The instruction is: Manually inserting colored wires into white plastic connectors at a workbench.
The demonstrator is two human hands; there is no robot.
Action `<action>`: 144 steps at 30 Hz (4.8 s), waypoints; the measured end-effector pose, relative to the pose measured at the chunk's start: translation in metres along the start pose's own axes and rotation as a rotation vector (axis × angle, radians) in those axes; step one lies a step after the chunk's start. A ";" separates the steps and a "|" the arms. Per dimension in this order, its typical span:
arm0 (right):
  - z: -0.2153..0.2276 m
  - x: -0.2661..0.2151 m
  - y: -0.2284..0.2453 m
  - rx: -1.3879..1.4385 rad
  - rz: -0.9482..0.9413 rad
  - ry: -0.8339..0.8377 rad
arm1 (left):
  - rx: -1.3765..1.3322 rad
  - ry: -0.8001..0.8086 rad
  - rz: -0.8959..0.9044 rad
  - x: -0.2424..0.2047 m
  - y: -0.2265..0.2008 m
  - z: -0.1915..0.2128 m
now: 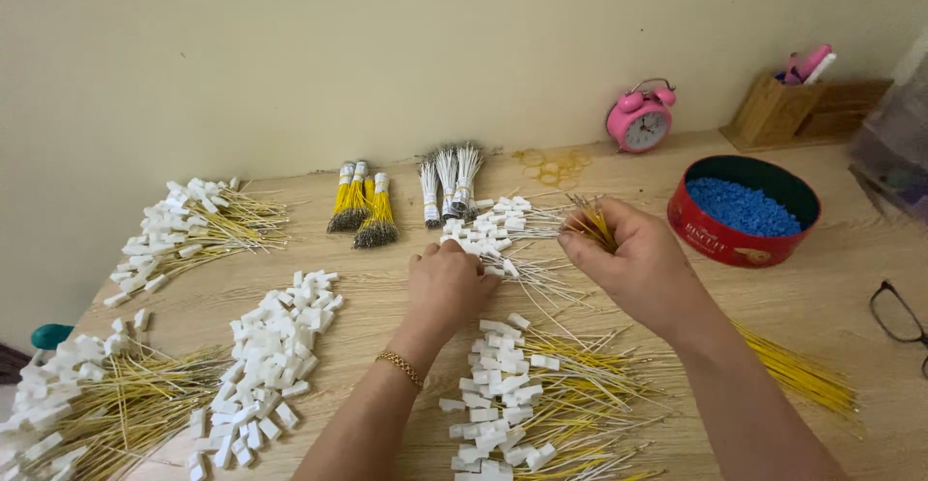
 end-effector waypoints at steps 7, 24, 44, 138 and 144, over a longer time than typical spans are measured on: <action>0.000 0.002 -0.004 -0.061 0.044 -0.005 | 0.026 0.013 0.006 0.003 0.006 -0.012; -0.025 -0.025 0.031 -0.334 0.233 0.137 | -1.636 0.268 0.535 -0.037 0.015 0.011; -0.026 -0.025 0.025 -0.363 0.144 0.185 | -1.666 0.329 0.555 -0.042 0.005 0.008; -0.015 -0.007 0.006 -0.283 -0.028 0.051 | -1.787 0.166 0.545 -0.028 -0.010 0.017; -0.016 -0.009 0.006 -0.227 0.140 0.028 | -1.892 0.252 0.642 -0.031 -0.015 0.021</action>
Point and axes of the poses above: each hand's wrist, its own x-axis towards the middle knuckle, its own z-axis out of the back of the hand, y = z × x, the point moved 4 cm from there along x, towards the middle knuckle, and after that the axes turned 14 degrees about -y, right-handed, at the moved point
